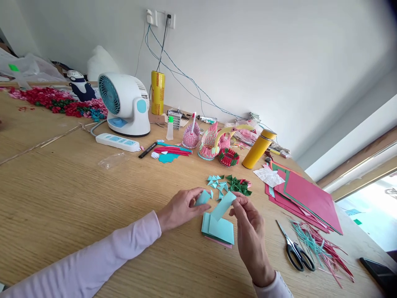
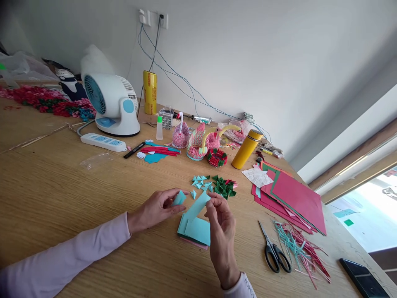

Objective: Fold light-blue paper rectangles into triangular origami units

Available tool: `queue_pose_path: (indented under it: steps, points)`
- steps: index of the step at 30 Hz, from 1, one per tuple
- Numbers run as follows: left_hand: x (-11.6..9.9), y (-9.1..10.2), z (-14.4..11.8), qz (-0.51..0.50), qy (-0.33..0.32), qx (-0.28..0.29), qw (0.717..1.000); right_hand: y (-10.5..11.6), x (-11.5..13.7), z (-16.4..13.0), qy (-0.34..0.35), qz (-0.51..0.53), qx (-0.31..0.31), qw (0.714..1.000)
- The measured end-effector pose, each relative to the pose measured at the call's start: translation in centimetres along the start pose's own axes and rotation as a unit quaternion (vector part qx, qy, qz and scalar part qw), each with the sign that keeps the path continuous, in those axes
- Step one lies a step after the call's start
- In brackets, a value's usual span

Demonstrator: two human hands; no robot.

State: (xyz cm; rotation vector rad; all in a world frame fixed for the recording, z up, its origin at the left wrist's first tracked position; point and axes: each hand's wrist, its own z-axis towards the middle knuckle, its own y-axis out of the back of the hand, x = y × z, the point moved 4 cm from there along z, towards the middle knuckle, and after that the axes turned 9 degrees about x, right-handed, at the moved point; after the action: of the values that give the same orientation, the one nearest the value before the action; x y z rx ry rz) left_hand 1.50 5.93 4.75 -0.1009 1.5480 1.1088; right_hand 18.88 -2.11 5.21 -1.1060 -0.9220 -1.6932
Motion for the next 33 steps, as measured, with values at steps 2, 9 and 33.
queue_pose_path:
  steps: [2,9,33]
  points:
    - [0.4,1.1,0.0,0.048,0.015,0.000,0.999,0.2,-0.3,0.2,-0.018,0.026,0.001,0.999]
    - [-2.7,1.9,-0.2,0.056,0.011,-0.081,0.995,-0.3,-0.9,0.4,-0.046,0.080,0.013,0.996]
    - [-1.9,-2.3,1.1,-0.157,-0.009,0.041,0.987,-1.7,-1.6,0.5,-0.077,0.075,0.096,0.990]
